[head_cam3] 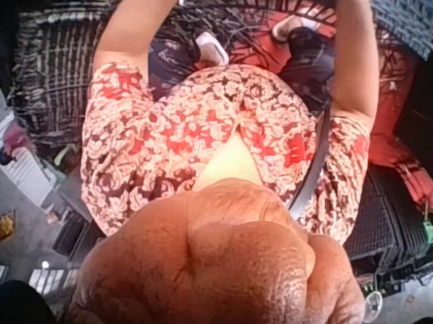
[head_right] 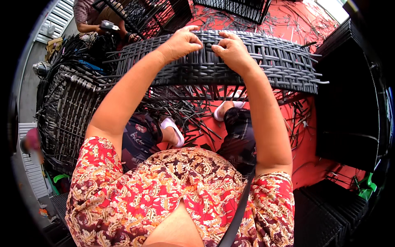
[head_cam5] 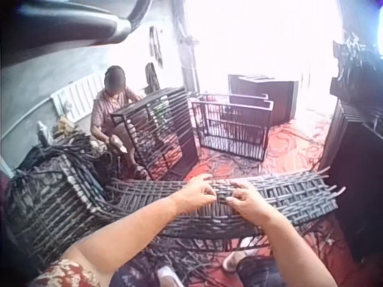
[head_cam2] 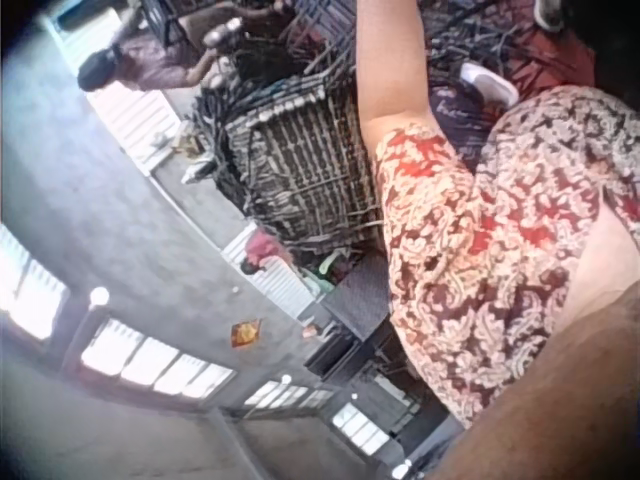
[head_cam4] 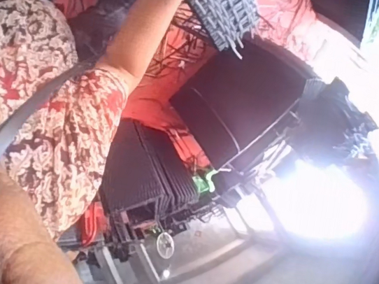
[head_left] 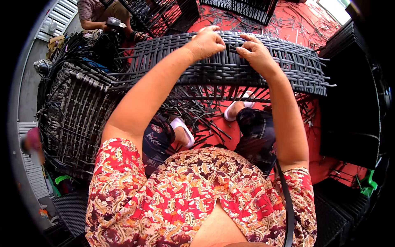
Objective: The person weaves black synthetic rattan strips into a rectangular furniture frame, threading the strips through the vertical supports by hand. The person repeatedly pulls the strips tight and adjusts the weave pattern to maintain uniformity.
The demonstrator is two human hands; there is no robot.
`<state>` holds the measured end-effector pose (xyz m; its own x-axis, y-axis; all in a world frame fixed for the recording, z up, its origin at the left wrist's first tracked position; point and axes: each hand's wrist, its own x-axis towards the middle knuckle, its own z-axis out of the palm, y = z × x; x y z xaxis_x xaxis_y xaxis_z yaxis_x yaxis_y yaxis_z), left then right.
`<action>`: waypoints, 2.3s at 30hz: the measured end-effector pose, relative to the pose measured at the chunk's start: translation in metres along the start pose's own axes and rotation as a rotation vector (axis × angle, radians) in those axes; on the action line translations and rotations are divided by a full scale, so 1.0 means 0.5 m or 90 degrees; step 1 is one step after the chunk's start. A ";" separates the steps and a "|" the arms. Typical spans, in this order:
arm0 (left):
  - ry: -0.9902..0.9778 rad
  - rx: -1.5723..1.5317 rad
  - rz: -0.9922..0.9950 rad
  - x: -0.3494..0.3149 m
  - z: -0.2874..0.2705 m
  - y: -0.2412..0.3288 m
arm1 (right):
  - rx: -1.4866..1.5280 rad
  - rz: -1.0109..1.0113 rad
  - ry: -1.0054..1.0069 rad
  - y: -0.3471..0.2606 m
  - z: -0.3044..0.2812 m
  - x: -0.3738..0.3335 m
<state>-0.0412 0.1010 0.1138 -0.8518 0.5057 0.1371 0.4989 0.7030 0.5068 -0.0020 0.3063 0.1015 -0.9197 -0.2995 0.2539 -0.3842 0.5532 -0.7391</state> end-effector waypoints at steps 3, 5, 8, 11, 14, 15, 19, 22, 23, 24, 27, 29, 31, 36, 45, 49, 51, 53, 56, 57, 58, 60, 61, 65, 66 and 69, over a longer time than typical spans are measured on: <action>0.037 0.033 -0.064 -0.016 0.037 0.021 | 0.010 -0.042 0.108 0.019 0.031 -0.005; 0.039 0.077 -0.101 -0.009 0.049 0.027 | -0.021 -0.042 0.147 0.022 0.045 -0.009; 0.020 0.102 -0.100 -0.011 0.042 0.033 | 0.086 -0.014 0.157 0.009 0.038 -0.017; 0.012 0.037 -0.041 -0.018 0.032 0.023 | 0.244 0.044 0.110 0.006 0.013 -0.030; 0.033 0.000 -0.016 -0.031 0.031 0.017 | 0.238 0.039 0.101 0.000 0.007 -0.034; 0.040 -0.006 -0.014 -0.033 0.032 0.016 | 0.235 0.035 0.100 -0.005 0.006 -0.034; 0.036 -0.098 -0.132 -0.019 0.048 0.021 | 0.177 0.014 0.101 -0.008 0.011 -0.034; 0.079 0.091 -0.152 -0.012 0.045 0.086 | 0.148 0.010 0.120 -0.008 0.009 -0.036; 0.080 0.154 -0.164 -0.010 0.046 0.095 | 0.145 0.003 0.122 -0.010 0.010 -0.036; 0.088 0.152 -0.173 -0.007 0.048 0.095 | 0.142 -0.004 0.124 -0.011 0.010 -0.035; 0.100 -0.024 -0.227 0.001 0.045 0.085 | 0.120 -0.009 0.127 -0.015 0.008 -0.034; 0.125 -0.185 -0.225 0.005 0.069 0.050 | 0.089 -0.012 0.129 -0.016 0.007 -0.037; 0.138 -0.309 -0.219 0.007 0.082 0.032 | 0.043 -0.019 0.144 -0.014 0.007 -0.039; 0.136 -0.441 -0.226 0.000 0.078 0.033 | -0.114 -0.055 0.117 -0.011 0.022 -0.037; 0.042 -0.426 -0.180 -0.017 0.052 0.049 | -0.153 -0.005 0.091 -0.003 0.036 -0.032; -0.006 -0.370 -0.175 -0.027 0.045 0.036 | -0.169 -0.018 0.089 -0.001 0.036 -0.034; -0.027 -0.317 -0.163 -0.029 0.039 0.033 | -0.185 -0.012 0.081 -0.009 0.035 -0.035; -0.046 -0.244 -0.150 -0.027 0.036 0.035 | -0.211 0.007 0.070 -0.017 0.035 -0.037; -0.061 -0.022 -0.109 -0.028 0.044 0.049 | -0.238 0.015 0.063 -0.024 0.034 -0.035; -0.061 0.057 -0.099 -0.030 0.044 0.055 | -0.247 0.017 0.063 -0.025 0.035 -0.034; -0.054 0.056 -0.102 -0.030 0.053 0.041 | -0.242 0.007 0.063 -0.026 0.035 -0.032; -0.038 0.058 -0.098 -0.030 0.058 0.036 | -0.234 -0.010 0.064 -0.022 0.033 -0.030; -0.031 0.058 -0.096 -0.031 0.059 0.035 | -0.232 -0.011 0.067 -0.019 0.034 -0.030; -0.066 0.008 -0.107 -0.027 0.033 0.045 | -0.226 -0.005 0.067 -0.019 0.034 -0.028; -0.054 -0.049 -0.112 -0.029 0.028 0.049 | -0.222 -0.007 0.068 -0.020 0.033 -0.029; -0.034 -0.181 -0.117 -0.032 0.025 0.044 | -0.161 -0.016 0.084 -0.020 0.028 -0.030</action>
<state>-0.0143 0.1147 0.1120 -0.9102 0.4138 -0.0192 0.2666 0.6207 0.7374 0.0171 0.2943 0.0963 -0.9055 -0.2215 0.3619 -0.4003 0.7285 -0.5559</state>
